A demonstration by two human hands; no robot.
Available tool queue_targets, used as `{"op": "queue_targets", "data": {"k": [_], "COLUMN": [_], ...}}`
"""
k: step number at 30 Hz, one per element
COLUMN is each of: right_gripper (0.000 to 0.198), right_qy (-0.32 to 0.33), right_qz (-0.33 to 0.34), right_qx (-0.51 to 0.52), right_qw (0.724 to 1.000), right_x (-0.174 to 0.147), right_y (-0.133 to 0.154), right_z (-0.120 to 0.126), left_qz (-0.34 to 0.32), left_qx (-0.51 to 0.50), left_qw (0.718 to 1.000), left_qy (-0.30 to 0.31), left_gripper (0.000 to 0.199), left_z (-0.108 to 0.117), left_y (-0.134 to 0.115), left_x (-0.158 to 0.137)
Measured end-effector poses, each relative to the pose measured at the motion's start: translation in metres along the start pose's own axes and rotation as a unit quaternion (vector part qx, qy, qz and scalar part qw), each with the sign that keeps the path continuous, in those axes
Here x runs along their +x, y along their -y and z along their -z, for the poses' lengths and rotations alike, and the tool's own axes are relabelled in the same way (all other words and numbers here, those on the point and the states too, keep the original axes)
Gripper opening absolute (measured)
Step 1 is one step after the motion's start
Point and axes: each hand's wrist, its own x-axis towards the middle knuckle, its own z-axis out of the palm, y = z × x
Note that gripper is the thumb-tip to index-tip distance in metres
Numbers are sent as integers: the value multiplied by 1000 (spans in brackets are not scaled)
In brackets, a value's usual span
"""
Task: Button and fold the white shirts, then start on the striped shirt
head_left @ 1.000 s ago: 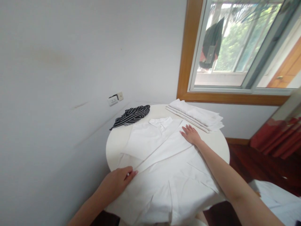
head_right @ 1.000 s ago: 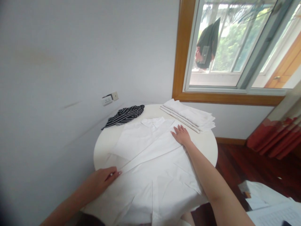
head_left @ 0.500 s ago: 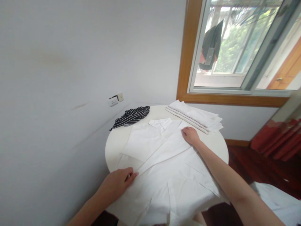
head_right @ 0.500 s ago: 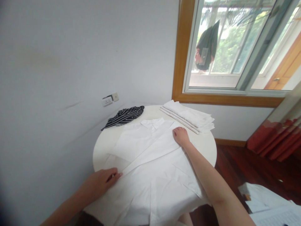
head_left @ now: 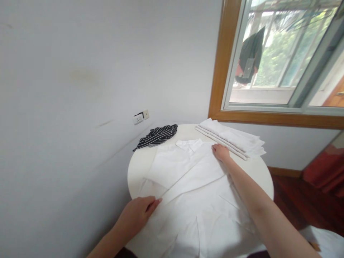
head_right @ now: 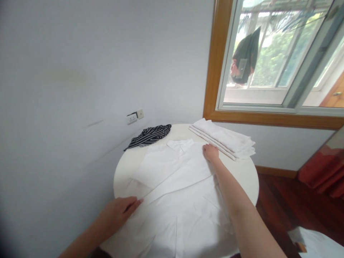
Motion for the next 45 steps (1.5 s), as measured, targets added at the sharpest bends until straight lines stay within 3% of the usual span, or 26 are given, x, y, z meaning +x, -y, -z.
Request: {"op": "queue_targets", "data": {"k": [3, 8, 19, 27, 37, 45], "right_gripper": [40, 33, 36, 30, 34, 32], "right_qy": [-17, -39, 34, 36, 1, -44], "right_qz": [16, 107, 105, 178, -20, -4], "right_qx": [-25, -60, -46, -65, -49, -68], "right_qw": [999, 992, 993, 981, 999, 997], "right_x": [2, 9, 13, 25, 25, 13], "right_y": [1, -3, -15, -37, -16, -6], "right_z": [-1, 2, 8, 9, 4, 9], "left_qz": [1, 8, -7, -1, -11, 20], "left_qx": [3, 13, 0, 25, 50, 112], "left_qw": [1000, 1000, 1000, 1000, 999, 993], "left_qy": [5, 12, 18, 9, 5, 3], "left_gripper": [51, 50, 48, 45, 44, 48], "left_z": [-2, -1, 0, 6, 10, 9], "left_y": [2, 3, 8, 10, 0, -3], "left_x": [1, 4, 5, 6, 8, 11]}}
